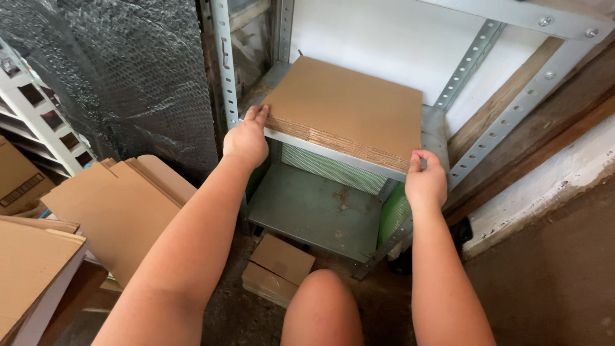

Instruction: The person repeatedly picks up flat cardboard sheets from a stack on a small stool and places them onto a metal shelf. The person aligns each sheet on the shelf before returning to the stool to grab the next one.

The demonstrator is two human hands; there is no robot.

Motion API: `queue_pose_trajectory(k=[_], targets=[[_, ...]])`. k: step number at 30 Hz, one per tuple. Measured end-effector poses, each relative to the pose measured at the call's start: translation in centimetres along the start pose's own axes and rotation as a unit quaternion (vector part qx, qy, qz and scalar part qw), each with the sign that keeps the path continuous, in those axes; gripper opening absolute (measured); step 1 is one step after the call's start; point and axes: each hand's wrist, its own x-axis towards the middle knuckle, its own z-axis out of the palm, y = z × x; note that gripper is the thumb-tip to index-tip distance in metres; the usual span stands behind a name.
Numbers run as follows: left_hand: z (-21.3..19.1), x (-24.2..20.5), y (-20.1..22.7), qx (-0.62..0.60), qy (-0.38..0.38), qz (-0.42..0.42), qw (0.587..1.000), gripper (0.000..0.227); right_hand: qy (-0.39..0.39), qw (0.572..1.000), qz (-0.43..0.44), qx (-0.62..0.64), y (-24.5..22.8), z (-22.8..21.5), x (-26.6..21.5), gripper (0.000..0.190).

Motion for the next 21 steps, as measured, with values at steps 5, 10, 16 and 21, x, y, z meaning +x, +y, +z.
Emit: queue_pose_trajectory(k=[5, 10, 16, 21], targets=[[0.12, -0.02, 0.06, -0.007, 0.008, -0.003, 1.000, 0.076, -0.026, 0.999, 0.021, -0.006, -0.62, -0.37, -0.54, 0.028], [0.29, 0.17, 0.02, -0.004, 0.008, -0.008, 1.000, 0.077, -0.041, 0.999, 0.032, -0.006, -0.44, -0.12, -0.13, 0.027], [0.23, 0.12, 0.12, -0.015, 0.015, -0.008, 1.000, 0.078, -0.051, 0.998, 0.030, -0.011, -0.43, -0.15, -0.05, 0.028], [0.37, 0.36, -0.03, -0.013, 0.015, -0.012, 1.000, 0.078, -0.056, 0.998, 0.039, -0.015, -0.76, -0.38, -0.33, 0.028]])
